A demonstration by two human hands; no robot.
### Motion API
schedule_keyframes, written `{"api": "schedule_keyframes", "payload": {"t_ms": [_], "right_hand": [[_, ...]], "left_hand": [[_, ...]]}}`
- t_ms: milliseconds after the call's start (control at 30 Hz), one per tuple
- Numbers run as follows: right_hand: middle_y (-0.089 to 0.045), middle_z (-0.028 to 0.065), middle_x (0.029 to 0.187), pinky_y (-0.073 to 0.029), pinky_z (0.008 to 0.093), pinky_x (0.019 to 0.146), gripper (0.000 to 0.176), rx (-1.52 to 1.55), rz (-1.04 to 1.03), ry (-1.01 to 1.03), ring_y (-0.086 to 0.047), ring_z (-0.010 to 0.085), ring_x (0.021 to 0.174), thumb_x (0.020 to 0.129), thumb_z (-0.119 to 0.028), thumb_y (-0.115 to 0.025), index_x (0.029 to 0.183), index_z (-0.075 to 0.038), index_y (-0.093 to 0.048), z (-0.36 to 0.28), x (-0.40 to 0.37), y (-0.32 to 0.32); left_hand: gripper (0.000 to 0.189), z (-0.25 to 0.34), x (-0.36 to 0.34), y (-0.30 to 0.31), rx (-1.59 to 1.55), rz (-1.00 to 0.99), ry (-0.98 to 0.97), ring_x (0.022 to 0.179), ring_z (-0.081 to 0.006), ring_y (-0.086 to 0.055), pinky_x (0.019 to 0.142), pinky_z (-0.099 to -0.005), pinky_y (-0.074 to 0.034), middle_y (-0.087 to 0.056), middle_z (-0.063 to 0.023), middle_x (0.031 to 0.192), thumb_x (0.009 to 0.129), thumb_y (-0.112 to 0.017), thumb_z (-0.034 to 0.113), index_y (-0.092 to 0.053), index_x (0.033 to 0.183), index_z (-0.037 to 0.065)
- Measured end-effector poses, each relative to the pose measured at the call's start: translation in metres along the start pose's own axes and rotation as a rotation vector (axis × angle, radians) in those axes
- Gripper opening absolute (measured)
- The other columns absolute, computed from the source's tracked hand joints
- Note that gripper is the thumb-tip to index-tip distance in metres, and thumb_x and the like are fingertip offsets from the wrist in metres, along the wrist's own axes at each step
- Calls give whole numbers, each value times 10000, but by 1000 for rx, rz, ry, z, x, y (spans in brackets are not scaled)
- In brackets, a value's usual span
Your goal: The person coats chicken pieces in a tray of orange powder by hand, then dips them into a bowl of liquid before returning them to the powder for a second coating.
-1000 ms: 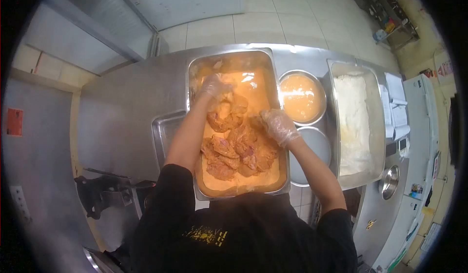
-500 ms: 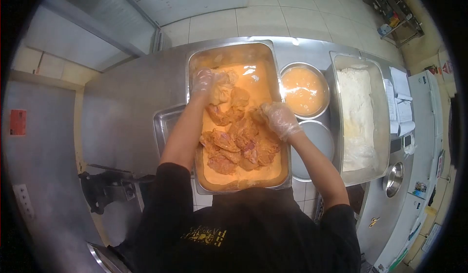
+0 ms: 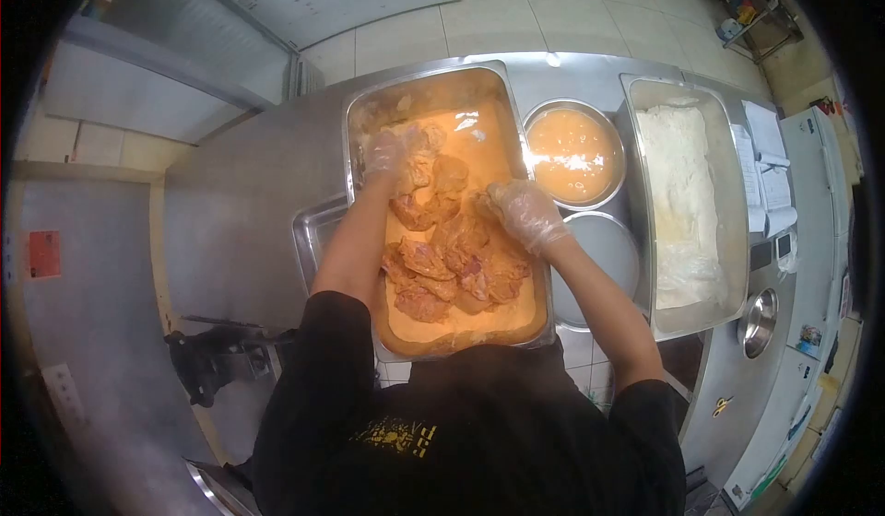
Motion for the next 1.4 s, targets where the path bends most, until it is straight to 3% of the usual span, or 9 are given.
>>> {"api": "schedule_keyframes", "payload": {"t_ms": [233,433,533,833,933,1033,1200,1333,1400], "right_hand": [[-727,147,831,-550,480,747,148,-102,-29,29,-730,336,826,987,-198,-584,986,-99,-695,0,0,-3],[-731,142,846,-554,466,753,142,-115,-40,19,-734,327,839,970,-185,-591,1011,-94,-692,-2,-1,2],[-730,147,843,-558,457,746,148,-132,-22,25,-736,320,838,977,-173,-577,1014,-87,-691,-4,1,0],[-760,179,926,-588,457,774,210,-227,-86,9,-761,334,908,997,-152,-537,1072,-55,-707,-5,3,-8],[-768,200,974,-593,452,804,223,-204,-184,-3,-765,341,949,1006,-152,-533,1080,-40,-710,-10,8,-8],[-768,215,995,-593,451,821,234,-223,-263,-20,-764,353,964,1012,-156,-529,1093,-26,-705,-15,16,-10],[-756,237,1008,-582,467,870,268,-15,-326,-159,-740,413,990,1006,-142,-529,1190,9,-651,-37,34,46],[-740,267,1002,-565,497,882,239,52,-72,-150,-722,433,993,994,-144,-556,1155,8,-646,-44,38,51],[-732,280,996,-557,508,875,215,53,51,-62,-720,430,990,994,-157,-570,1112,1,-655,-39,59,41]], "left_hand": [[679,41,-20,17,103,-89,-206,1098,-444,-699,962,-488,-549,-723,-284,1185,815,-856,495,-712,1196,-49],[278,38,-18,-13,397,6,-585,1089,-408,-723,903,-465,-592,-729,-259,1192,920,-668,138,-731,1139,-22],[244,42,-27,-6,465,-64,-486,1084,-389,-730,881,-468,-592,-729,-259,1185,935,-559,42,-732,1093,-27],[289,53,-29,1,420,-214,-705,1010,-395,-728,928,-471,-562,-753,-247,1015,937,-645,212,-727,1090,-19],[437,62,-47,40,42,-212,-530,1019,-393,-714,926,-462,-551,-752,-232,1072,932,-734,399,-738,1122,5],[488,52,-23,54,78,-199,-533,971,-334,-711,893,-437,-544,-749,-209,1046,967,-708,468,-736,1135,11],[485,62,-76,133,-304,-257,-290,976,-265,-695,876,-389,-531,-759,-178,1108,982,-701,417,-734,1181,-24],[516,39,-96,117,-975,-371,-10,1001,-215,-678,890,-369,-525,-758,-140,1163,969,-763,388,-728,1232,-54],[535,19,-59,92,-830,-274,-181,1031,-219,-676,901,-362,-525,-750,-149,1186,951,-789,374,-719,1259,-58]]}}
Point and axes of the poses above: each hand's wrist, its own x-axis towards the middle knuckle, its own y-axis out of the back of the hand, z = x × y, the point moved 6 cm from there along x, towards the middle knuckle
